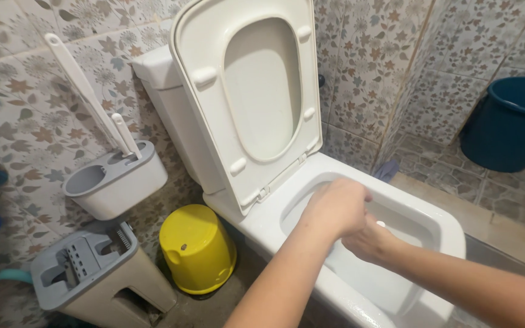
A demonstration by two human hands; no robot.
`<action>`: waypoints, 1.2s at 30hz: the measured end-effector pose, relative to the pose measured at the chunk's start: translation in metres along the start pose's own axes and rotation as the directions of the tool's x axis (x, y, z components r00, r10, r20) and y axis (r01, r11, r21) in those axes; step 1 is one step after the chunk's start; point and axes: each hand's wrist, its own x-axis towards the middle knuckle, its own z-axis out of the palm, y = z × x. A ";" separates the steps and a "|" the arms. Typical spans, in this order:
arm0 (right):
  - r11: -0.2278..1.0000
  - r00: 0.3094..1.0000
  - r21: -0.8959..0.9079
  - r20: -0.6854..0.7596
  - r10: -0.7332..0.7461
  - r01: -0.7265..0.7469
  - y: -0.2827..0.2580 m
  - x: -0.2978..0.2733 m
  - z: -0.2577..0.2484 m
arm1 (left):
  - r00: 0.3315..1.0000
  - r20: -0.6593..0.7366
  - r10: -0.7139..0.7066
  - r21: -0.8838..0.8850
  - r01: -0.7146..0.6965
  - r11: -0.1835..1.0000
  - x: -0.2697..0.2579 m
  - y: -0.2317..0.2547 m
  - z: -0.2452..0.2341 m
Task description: The person cleans the inside of a toilet bowl by scrubbing it with a brush.
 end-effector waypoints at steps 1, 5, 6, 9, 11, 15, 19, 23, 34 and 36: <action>0.997 0.970 -0.044 0.238 -0.047 0.059 0.000 -0.003 -0.005 | 1.000 0.001 0.003 -0.007 -0.003 1.000 0.000 0.000 0.002; 0.873 0.929 0.485 -0.299 0.216 -0.047 -0.019 0.010 -0.012 | 0.999 0.038 -0.033 -0.044 0.034 0.998 -0.003 -0.004 0.004; 0.773 0.834 0.634 -0.429 0.346 0.005 -0.021 0.015 -0.014 | 0.998 0.025 -0.052 -0.043 0.053 0.998 -0.004 -0.006 0.005; 0.904 0.945 0.420 -0.258 0.200 -0.077 -0.007 0.013 -0.032 | 0.997 0.036 -0.069 -0.024 0.070 0.997 -0.008 -0.021 0.001; 0.999 0.984 -0.001 0.172 0.036 -0.037 0.002 0.004 -0.047 | 0.995 0.026 -0.098 -0.014 0.098 0.995 -0.010 -0.031 0.003; 1.000 0.999 0.004 0.030 -0.012 0.012 0.014 0.002 -0.049 | 0.989 -0.011 -0.149 -0.036 0.149 0.988 -0.006 -0.033 0.011; 0.961 0.810 0.259 -0.541 0.226 -0.095 -0.011 0.024 -0.016 | 0.985 -0.007 -0.170 -0.062 0.169 0.984 -0.010 -0.029 0.011; 0.832 0.867 0.284 0.303 0.395 -0.478 -0.019 0.016 -0.016 | 0.974 0.015 -0.228 -0.073 0.228 0.971 -0.019 -0.035 0.001; 0.515 0.623 0.368 0.583 0.521 -0.774 0.015 -0.025 -0.079 | 0.967 -0.027 -0.255 -0.150 0.248 0.957 -0.021 -0.067 0.000; 0.566 0.660 0.354 0.518 0.544 -0.744 0.009 -0.007 -0.069 | 0.982 -0.041 -0.186 -0.095 0.182 0.979 -0.018 -0.066 0.007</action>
